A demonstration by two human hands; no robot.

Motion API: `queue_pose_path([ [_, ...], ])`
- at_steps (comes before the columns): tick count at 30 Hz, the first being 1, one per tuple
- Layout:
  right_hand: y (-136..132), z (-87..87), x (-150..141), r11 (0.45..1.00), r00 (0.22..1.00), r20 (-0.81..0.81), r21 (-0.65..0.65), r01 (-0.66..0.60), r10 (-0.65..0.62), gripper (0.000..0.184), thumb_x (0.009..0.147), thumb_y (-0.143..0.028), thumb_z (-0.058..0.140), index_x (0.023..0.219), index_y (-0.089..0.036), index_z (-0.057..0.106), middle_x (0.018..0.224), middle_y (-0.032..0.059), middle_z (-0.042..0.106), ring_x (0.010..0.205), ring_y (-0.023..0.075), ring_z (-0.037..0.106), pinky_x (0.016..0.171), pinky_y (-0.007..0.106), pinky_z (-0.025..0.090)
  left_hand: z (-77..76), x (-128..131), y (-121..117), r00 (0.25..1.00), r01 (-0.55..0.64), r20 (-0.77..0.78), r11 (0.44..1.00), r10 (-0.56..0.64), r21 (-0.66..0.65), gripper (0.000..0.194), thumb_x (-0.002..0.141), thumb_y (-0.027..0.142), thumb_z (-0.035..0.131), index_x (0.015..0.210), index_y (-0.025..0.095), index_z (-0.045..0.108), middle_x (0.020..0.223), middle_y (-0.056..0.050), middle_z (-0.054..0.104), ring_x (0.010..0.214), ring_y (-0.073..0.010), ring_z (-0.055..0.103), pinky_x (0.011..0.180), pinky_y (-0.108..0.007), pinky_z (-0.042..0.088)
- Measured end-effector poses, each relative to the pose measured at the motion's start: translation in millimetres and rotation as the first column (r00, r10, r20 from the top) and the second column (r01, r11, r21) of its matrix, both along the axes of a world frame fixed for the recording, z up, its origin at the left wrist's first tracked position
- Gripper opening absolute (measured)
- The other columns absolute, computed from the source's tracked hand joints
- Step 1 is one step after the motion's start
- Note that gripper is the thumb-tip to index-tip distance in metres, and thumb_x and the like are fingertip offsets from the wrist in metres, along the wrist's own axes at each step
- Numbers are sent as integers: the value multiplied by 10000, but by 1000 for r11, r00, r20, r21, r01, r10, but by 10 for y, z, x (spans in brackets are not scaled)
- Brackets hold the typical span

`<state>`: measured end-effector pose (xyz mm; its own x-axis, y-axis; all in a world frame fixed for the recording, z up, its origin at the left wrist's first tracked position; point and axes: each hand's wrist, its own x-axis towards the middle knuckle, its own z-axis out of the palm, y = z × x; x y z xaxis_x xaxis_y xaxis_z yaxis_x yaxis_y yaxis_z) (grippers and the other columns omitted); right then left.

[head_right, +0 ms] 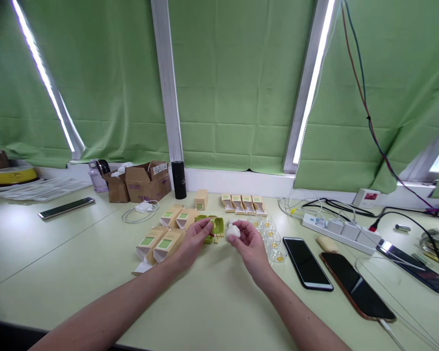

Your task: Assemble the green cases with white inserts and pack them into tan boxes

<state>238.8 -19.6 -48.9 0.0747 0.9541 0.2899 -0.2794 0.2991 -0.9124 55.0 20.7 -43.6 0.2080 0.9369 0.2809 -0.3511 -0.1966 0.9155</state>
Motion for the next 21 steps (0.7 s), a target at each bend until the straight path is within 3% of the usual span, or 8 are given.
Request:
queue_pose_path([
  [5, 15, 36, 10, 997, 998, -2, -43, 57, -58, 552, 571, -524, 994, 948, -210, 742, 899, 46, 761, 763, 170, 650, 660, 279, 521, -9, 6, 16, 998, -20, -57, 1000, 21, 20, 545, 700, 619, 895, 933, 146, 760, 855, -62, 739, 838, -185, 673, 811, -282, 530],
  [12, -8, 74, 27, 998, 1000, 14, -49, 29, -28, 573, 659, -564, 940, 1059, -204, 743, 864, 53, 778, 559, 119, 586, 504, 255, 435, -21, -17, -6, 991, -59, -124, 998, 57, -9, 645, 694, 657, 881, 1028, 120, 752, 977, -107, 773, 934, -222, 695, 848, -306, 529],
  [16, -7, 65, 35, 998, 1000, -2, -67, 1, -1, 579, 660, -529, 951, 1092, -214, 728, 889, 51, 776, 612, 162, 670, 589, 308, 537, -17, -25, -16, 987, -27, -158, 1000, 27, 5, 644, 736, 661, 851, 1060, 113, 755, 1006, -122, 770, 939, -225, 698, 824, -294, 528],
  [21, -22, 52, 66, 998, 998, -32, -27, -57, 56, 577, 698, -511, 933, 1157, -227, 730, 887, 47, 771, 695, 188, 703, 708, 351, 580, -60, -31, 22, 978, -54, -199, 998, 60, 37, 669, 750, 681, 828, 1091, 109, 759, 1037, -136, 764, 946, -238, 688, 814, -305, 527],
])
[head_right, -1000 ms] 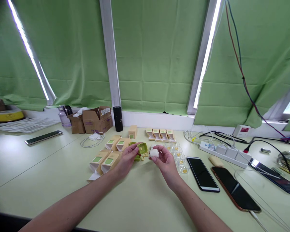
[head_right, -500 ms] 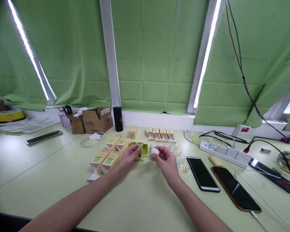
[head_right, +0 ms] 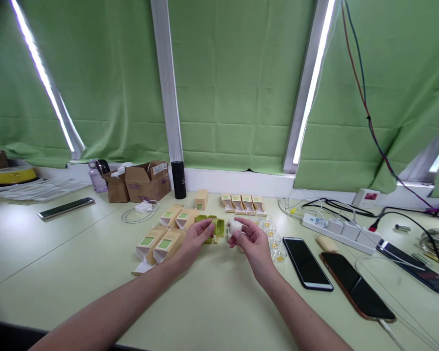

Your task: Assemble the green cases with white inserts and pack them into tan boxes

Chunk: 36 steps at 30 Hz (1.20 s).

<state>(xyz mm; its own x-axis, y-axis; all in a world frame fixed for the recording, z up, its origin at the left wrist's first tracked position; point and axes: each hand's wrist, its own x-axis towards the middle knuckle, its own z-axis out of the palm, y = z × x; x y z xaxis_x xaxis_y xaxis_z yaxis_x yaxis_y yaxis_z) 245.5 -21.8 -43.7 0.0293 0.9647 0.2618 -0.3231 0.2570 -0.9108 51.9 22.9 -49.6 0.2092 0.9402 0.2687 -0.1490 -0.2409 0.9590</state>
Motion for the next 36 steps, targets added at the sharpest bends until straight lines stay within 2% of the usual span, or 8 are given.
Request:
queue_pose_path([
  [4, -2, 4, 3, 1000, 1000, 21, 0, 5, -5, 597, 681, -507, 942, 1163, -227, 728, 880, 49, 779, 663, 171, 672, 675, 330, 558, -19, -3, 6, 999, 0, -35, 1000, 1, 14, 715, 753, 709, 807, 1155, 119, 754, 1091, -143, 759, 942, -233, 680, 828, -317, 528],
  [7, 12, 17, -18, 998, 998, 42, -16, 53, -53, 591, 608, -503, 980, 1067, -206, 754, 904, 71, 797, 667, 159, 650, 647, 303, 539, -12, 0, -7, 998, -10, -55, 1000, 12, 28, 721, 746, 697, 820, 1182, 128, 750, 1080, -136, 755, 909, -218, 668, 781, -296, 517],
  [10, 18, 32, -42, 997, 995, 77, -16, 72, -71, 568, 576, -523, 987, 986, -195, 773, 894, 83, 801, 716, 189, 679, 673, 325, 559, -5, 1, -19, 995, -31, -90, 998, 36, 62, 689, 760, 674, 820, 1181, 133, 752, 1031, -124, 752, 849, -197, 641, 743, -288, 508],
  [14, 7, 41, -60, 998, 991, 117, 7, 69, -69, 568, 595, -560, 967, 995, -204, 777, 867, 71, 793, 744, 218, 708, 714, 363, 585, 3, -1, -28, 987, -45, -146, 992, 63, 121, 644, 779, 653, 812, 1170, 144, 757, 1044, -130, 753, 853, -207, 643, 762, -311, 523],
  [18, -3, 46, -65, 998, 989, 137, 0, 63, -62, 560, 592, -575, 962, 975, -210, 781, 829, 56, 783, 724, 217, 706, 703, 362, 585, 15, 1, -39, 978, -51, -195, 989, 78, 142, 629, 776, 640, 818, 1166, 151, 756, 1144, -154, 749, 922, -241, 682, 818, -343, 541],
  [24, -24, 78, -81, 998, 987, 150, -6, 55, -53, 532, 605, -603, 945, 932, -212, 792, 853, 61, 790, 731, 217, 702, 708, 364, 583, 56, 9, -93, 953, -84, -273, 980, 131, 178, 585, 794, 602, 811, 1174, 160, 761, 1187, -162, 747, 1020, -284, 697, 841, -355, 535],
  [30, -14, 50, -87, 998, 987, 152, -1, 58, -57, 541, 605, -609, 942, 930, -204, 789, 863, 59, 792, 706, 194, 683, 719, 355, 576, 96, 17, -130, 940, -102, -298, 973, 163, 209, 525, 760, 546, 848, 1110, 160, 782, 1128, -151, 757, 990, -279, 701, 822, -349, 531],
  [36, 15, -22, -86, 996, 982, 169, 24, 85, -88, 562, 648, -633, 912, 983, -200, 784, 814, 42, 755, 683, 183, 663, 680, 331, 550, 88, 51, -138, 943, -97, -300, 980, 146, 172, 505, 715, 538, 881, 1041, 168, 772, 1050, -125, 763, 883, -244, 669, 778, -343, 510],
])
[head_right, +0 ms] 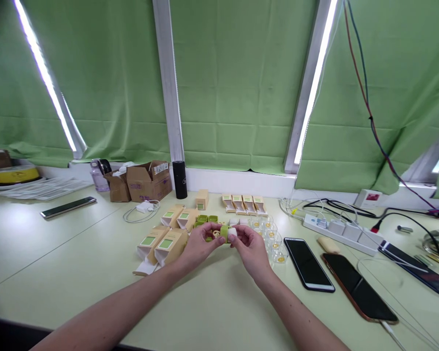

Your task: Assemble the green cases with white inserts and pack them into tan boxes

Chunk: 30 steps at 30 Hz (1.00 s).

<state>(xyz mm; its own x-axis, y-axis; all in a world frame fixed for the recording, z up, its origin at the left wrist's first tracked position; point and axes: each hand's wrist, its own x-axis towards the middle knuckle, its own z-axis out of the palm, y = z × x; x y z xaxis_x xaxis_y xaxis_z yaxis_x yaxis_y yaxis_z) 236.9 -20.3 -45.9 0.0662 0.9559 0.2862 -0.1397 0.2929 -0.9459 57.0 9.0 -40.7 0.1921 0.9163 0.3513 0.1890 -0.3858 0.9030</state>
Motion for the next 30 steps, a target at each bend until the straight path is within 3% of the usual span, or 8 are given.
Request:
queue_pose_path([
  [4, -9, -30, 13, 999, 998, 56, 20, 32, -33, 624, 711, -647, 869, 1156, -219, 783, 748, 5, 690, 688, 186, 656, 666, 322, 536, -21, 32, -39, 1000, -12, -3, 1000, 12, 5, 480, 691, 532, 901, 959, 167, 745, 973, -94, 745, 835, -219, 636, 746, -324, 492],
  [10, -1, -48, 32, 998, 993, 111, 51, 25, -31, 574, 760, -670, 825, 1106, -213, 797, 781, 30, 728, 661, 176, 625, 647, 319, 522, -84, 56, -52, 999, -42, -16, 999, 42, 24, 469, 716, 553, 880, 922, 161, 727, 932, -80, 715, 798, -205, 611, 722, -316, 489],
  [15, 2, -24, 17, 1000, 999, 35, 24, 9, -10, 562, 721, -657, 863, 1061, -224, 753, 753, 9, 714, 636, 172, 645, 647, 318, 534, -93, 67, -95, 996, -46, -72, 995, 52, 86, 519, 792, 519, 841, 1166, 175, 738, 1187, -137, 681, 1015, -272, 643, 841, -375, 539],
  [19, -23, 1, 0, 1000, 1000, -15, 1, 9, -9, 554, 696, -652, 884, 1022, -231, 730, 815, 27, 737, 739, 204, 702, 682, 321, 564, -101, 89, -167, 998, 12, -68, 974, 4, 225, 643, 844, 384, 827, 1423, 257, 580, 1442, -141, 571, 1265, -314, 578, 910, -397, 561],
  [24, -42, -12, -45, 1000, 998, -57, -11, -21, 21, 537, 673, -655, 899, 937, -233, 697, 866, 42, 744, 786, 225, 723, 736, 368, 614, -153, 93, -186, 993, 85, -105, 928, -50, 364, 495, 953, 293, 692, 1419, 268, 527, 1406, -136, 557, 1227, -284, 603, 882, -384, 599],
  [30, -40, -42, -89, 999, 995, -88, 0, -47, 47, 515, 678, -648, 901, 875, -236, 662, 863, 32, 726, 777, 221, 717, 756, 397, 638, -191, 77, -188, 993, 102, -87, 929, -75, 357, 494, 1012, 309, 603, 1483, 243, 472, 1460, -166, 529, 1297, -301, 576, 954, -407, 601],
])
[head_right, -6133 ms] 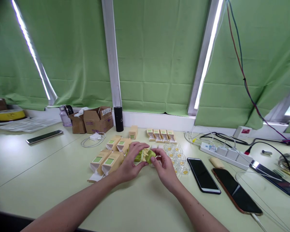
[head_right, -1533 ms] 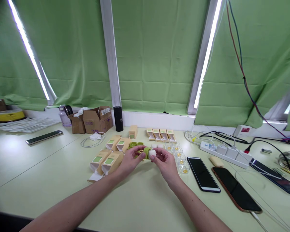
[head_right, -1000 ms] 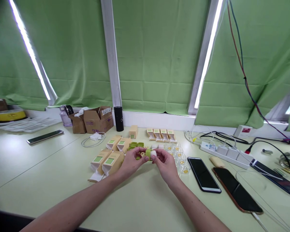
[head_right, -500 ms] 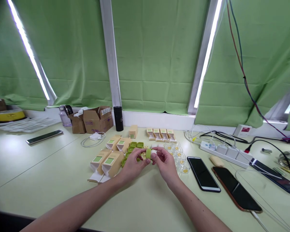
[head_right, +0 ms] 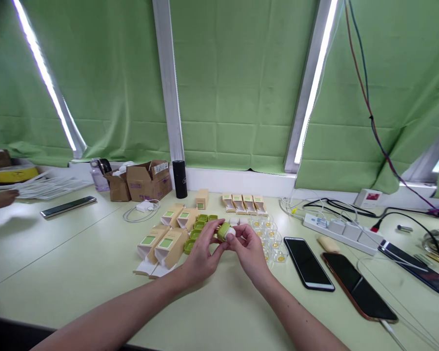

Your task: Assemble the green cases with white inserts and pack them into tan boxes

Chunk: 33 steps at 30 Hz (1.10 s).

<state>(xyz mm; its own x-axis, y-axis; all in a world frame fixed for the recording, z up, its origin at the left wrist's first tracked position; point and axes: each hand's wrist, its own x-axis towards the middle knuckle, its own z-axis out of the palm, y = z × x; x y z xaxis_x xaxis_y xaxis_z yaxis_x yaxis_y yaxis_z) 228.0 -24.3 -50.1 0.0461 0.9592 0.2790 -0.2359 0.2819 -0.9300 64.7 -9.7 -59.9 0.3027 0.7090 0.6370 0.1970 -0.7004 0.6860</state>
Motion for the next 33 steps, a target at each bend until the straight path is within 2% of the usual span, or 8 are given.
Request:
queue_pose_path([
  [4, -12, -7, 49, 997, 996, 87, 77, -16, 10, 439, 774, -608, 851, 928, -239, 671, 869, 37, 724, 758, 208, 706, 754, 388, 623, 23, 4, 17, 992, 81, 108, 993, -71, -89, 488, 1034, 380, 575, 1484, 225, 467, 1477, -175, 514, 1277, -284, 594, 1010, -397, 580],
  [6, -31, -10, 91, 983, 975, 209, 176, 42, -79, 398, 821, -547, 831, 1047, -253, 687, 989, 68, 737, 820, 225, 711, 784, 404, 622, 44, 9, 44, 978, 136, 172, 983, -113, -127, 454, 1035, 408, 573, 1437, 207, 511, 1429, -175, 536, 1241, -277, 612, 1030, -398, 570],
  [9, -64, -8, 148, 896, 853, 418, 427, 118, -312, 420, 865, -395, 804, 1248, -285, 672, 1264, 124, 694, 925, 259, 717, 836, 444, 623, 82, 13, 75, 958, 195, 241, 969, -155, -154, 432, 1010, 438, 617, 1364, 193, 579, 1368, -168, 561, 1224, -281, 616, 1044, -399, 558],
  [14, -66, -22, 179, 747, 662, 557, 665, 5, -501, 388, 951, -222, 661, 1329, -309, 658, 1405, 114, 670, 1248, 321, 676, 970, 475, 618, 133, 16, 50, 931, 288, 297, 929, -214, -231, 478, 965, 505, 679, 1318, 187, 635, 1418, -181, 542, 1061, -249, 673, 852, -347, 609],
  [19, -3, -91, 177, 640, 590, 547, 766, -65, -594, 387, 998, -128, 551, 1358, -253, 617, 1383, 123, 694, 1322, 280, 654, 1063, 483, 605, 106, 10, 35, 926, 342, 289, 866, -245, -364, 654, 945, 572, 691, 1411, 128, 575, 963, -95, 715, 829, -204, 692, 847, -381, 602],
  [24, 12, -112, 166, 593, 549, 533, 801, -82, -643, 357, 1023, -136, 548, 1360, -241, 597, 1355, 135, 704, 1292, 274, 677, 1046, 474, 624, 115, 4, 15, 919, 352, 301, 875, -255, -332, 637, 956, 556, 684, 1444, 163, 565, 1273, -159, 685, 1021, -233, 692, 966, -406, 590],
  [29, 4, -124, 165, 597, 511, 552, 797, -93, -658, 360, 1020, -110, 528, 1363, -209, 574, 1356, 166, 690, 1304, 288, 668, 1027, 479, 632, 93, 2, 8, 900, 403, 313, 849, -302, -340, 645, 995, 515, 640, 1546, 222, 480, 1437, -187, 586, 937, -207, 696, 803, -386, 642],
  [33, -3, -130, 162, 586, 501, 547, 805, -93, -671, 355, 1026, -121, 511, 1366, -210, 567, 1364, 171, 684, 1305, 294, 667, 990, 468, 649, 78, -7, 17, 898, 413, 307, 848, -317, -332, 648, 1002, 502, 631, 1570, 240, 464, 1507, -191, 538, 1034, -245, 702, 836, -409, 651],
])
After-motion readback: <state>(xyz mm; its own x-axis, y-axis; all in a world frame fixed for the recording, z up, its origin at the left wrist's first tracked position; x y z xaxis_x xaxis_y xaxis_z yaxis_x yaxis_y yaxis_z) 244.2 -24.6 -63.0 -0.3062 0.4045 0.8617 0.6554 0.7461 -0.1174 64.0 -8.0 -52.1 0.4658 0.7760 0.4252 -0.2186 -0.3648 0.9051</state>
